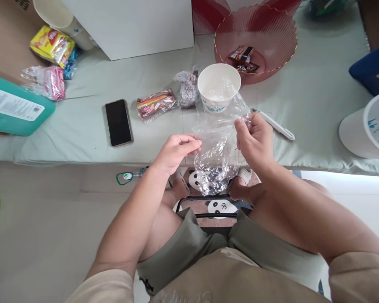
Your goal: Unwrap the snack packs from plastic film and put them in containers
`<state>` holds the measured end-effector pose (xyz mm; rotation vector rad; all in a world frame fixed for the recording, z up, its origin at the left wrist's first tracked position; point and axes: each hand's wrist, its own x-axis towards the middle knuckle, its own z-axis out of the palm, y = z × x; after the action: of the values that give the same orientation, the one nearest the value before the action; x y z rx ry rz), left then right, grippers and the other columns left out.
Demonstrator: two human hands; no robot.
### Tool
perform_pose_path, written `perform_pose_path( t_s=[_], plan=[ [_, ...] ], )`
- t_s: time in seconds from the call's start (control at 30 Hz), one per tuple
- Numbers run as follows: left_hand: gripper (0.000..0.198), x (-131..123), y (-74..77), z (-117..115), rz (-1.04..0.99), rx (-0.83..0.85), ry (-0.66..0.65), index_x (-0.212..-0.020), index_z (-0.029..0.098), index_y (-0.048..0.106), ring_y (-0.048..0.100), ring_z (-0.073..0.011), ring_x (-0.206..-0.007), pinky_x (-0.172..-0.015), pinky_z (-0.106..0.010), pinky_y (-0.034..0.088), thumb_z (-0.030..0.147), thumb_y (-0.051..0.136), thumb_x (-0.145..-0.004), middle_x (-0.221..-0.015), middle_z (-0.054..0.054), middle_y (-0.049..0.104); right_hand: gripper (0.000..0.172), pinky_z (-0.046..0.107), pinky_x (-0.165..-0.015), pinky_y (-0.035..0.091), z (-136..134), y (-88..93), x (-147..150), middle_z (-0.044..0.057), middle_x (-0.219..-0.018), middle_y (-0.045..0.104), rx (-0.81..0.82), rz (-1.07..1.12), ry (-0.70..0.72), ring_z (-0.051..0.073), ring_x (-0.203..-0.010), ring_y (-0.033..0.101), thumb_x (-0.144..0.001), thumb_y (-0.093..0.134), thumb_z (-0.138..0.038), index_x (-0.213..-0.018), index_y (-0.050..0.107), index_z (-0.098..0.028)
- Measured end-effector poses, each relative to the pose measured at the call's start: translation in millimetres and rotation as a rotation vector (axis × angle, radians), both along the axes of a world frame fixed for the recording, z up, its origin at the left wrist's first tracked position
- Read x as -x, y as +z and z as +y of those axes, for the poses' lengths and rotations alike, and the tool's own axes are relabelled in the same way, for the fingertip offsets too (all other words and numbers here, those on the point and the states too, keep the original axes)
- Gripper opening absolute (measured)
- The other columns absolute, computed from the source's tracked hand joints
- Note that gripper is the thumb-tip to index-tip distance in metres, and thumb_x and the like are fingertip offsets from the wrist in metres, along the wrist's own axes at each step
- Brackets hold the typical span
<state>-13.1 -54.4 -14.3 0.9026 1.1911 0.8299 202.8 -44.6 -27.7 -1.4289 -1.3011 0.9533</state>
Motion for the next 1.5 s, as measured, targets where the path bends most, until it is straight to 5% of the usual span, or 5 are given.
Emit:
perform_pose_path(
  t_s=[0.23, 0.5, 0.9, 1.23, 1.5],
  plan=[
    [0.020, 4.0, 0.3, 4.2, -0.183, -0.043, 0.222, -0.056, 0.017, 0.067, 0.065, -0.0110, -0.086, -0.075, -0.021, 0.051, 0.025, 0.085, -0.059, -0.091, -0.002, 0.067, 0.046, 0.030, -0.043, 0.030, 2.2, 0.2, 0.6, -0.007, -0.051, 0.046, -0.001, 0.099, 0.024, 0.012, -0.042, 0.038, -0.089, 0.067, -0.067, -0.078, 0.045, -0.029],
    [0.069, -3.7, 3.9, 6.6, -0.375, 0.277, 0.058, -0.126, 0.028, 0.053, 0.076, -0.0290, -0.095, -0.087, -0.042, 0.056, 0.054, 0.081, -0.068, -0.099, -0.008, 0.078, 0.053, 0.031, -0.044, 0.037, -1.2, 2.3, 4.3, -0.005, -0.062, 0.059, 0.041, 0.224, 0.136, 0.010, -0.041, 0.043, -0.082, 0.069, -0.074, -0.078, 0.044, -0.029],
    [0.089, -1.7, 6.8, 1.7, -0.250, -0.186, 0.323, -0.138, 0.046, 0.042, 0.065, -0.0099, -0.079, -0.090, -0.028, 0.051, 0.020, 0.082, -0.063, -0.092, 0.009, 0.065, 0.042, 0.038, -0.075, 0.057, -3.6, -2.7, 2.9, -0.003, -0.076, 0.067, -0.071, 0.247, 0.125, 0.018, -0.068, 0.069, -0.084, 0.076, -0.056, -0.100, 0.046, -0.031],
    [0.083, 4.9, 1.0, 3.1, -0.206, 0.218, 0.128, -0.145, 0.034, 0.038, 0.061, -0.0132, -0.056, -0.052, -0.026, 0.038, 0.068, 0.068, -0.076, -0.105, -0.008, 0.074, 0.054, 0.031, -0.052, 0.052, -13.2, 0.3, 0.9, 0.004, -0.100, 0.076, -0.078, 0.134, 0.119, 0.015, -0.057, 0.067, -0.096, 0.060, -0.062, -0.142, 0.043, -0.039],
    [0.089, -7.3, 0.1, -3.4, -0.408, -0.016, -0.064, -0.151, 0.035, 0.037, 0.076, -0.0295, -0.106, -0.095, -0.043, 0.053, 0.077, 0.065, -0.078, -0.105, -0.004, 0.079, 0.060, 0.022, -0.043, 0.043, -19.8, -2.7, 2.4, 0.004, -0.124, 0.073, -0.082, 0.253, 0.154, 0.008, -0.054, 0.062, -0.102, 0.053, -0.055, -0.155, 0.027, -0.053]
  ],
)
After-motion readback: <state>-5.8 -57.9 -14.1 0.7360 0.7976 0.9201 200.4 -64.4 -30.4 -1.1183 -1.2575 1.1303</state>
